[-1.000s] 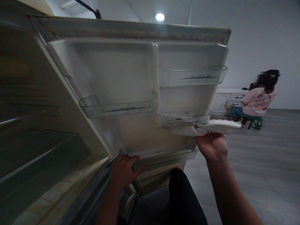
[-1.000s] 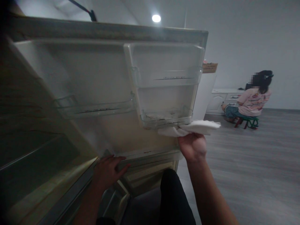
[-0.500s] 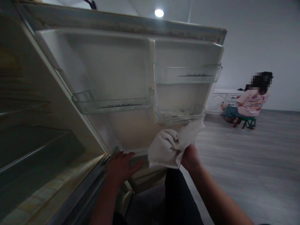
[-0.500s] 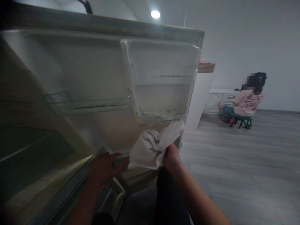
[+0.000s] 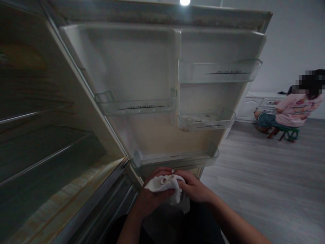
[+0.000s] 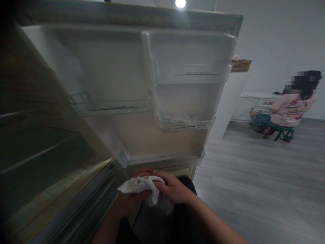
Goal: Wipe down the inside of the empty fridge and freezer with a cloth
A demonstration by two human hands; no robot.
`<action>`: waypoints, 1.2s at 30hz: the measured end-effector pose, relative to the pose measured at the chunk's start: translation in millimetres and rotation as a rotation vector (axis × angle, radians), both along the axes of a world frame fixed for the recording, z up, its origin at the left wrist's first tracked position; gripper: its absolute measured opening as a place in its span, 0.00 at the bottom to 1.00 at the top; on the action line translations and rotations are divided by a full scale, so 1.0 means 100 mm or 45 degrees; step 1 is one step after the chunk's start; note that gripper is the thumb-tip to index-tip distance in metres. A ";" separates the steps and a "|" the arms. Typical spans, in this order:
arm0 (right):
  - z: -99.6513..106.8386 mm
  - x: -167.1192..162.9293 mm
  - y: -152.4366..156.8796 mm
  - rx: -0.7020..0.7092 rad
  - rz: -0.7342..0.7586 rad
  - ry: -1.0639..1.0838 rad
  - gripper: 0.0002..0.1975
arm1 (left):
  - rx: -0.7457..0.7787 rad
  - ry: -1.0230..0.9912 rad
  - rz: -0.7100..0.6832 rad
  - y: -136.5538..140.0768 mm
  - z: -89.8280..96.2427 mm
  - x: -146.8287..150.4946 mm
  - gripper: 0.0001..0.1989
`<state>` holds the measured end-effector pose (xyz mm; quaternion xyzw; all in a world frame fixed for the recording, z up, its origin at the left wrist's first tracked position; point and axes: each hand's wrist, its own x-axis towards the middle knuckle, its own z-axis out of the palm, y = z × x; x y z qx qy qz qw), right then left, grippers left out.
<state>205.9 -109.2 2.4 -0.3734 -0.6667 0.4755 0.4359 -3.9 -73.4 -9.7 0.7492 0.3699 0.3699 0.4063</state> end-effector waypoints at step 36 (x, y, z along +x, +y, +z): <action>-0.80 -0.19 -0.21 -0.302 0.030 -0.021 0.17 | -0.094 0.263 -0.456 -0.26 0.21 0.18 0.34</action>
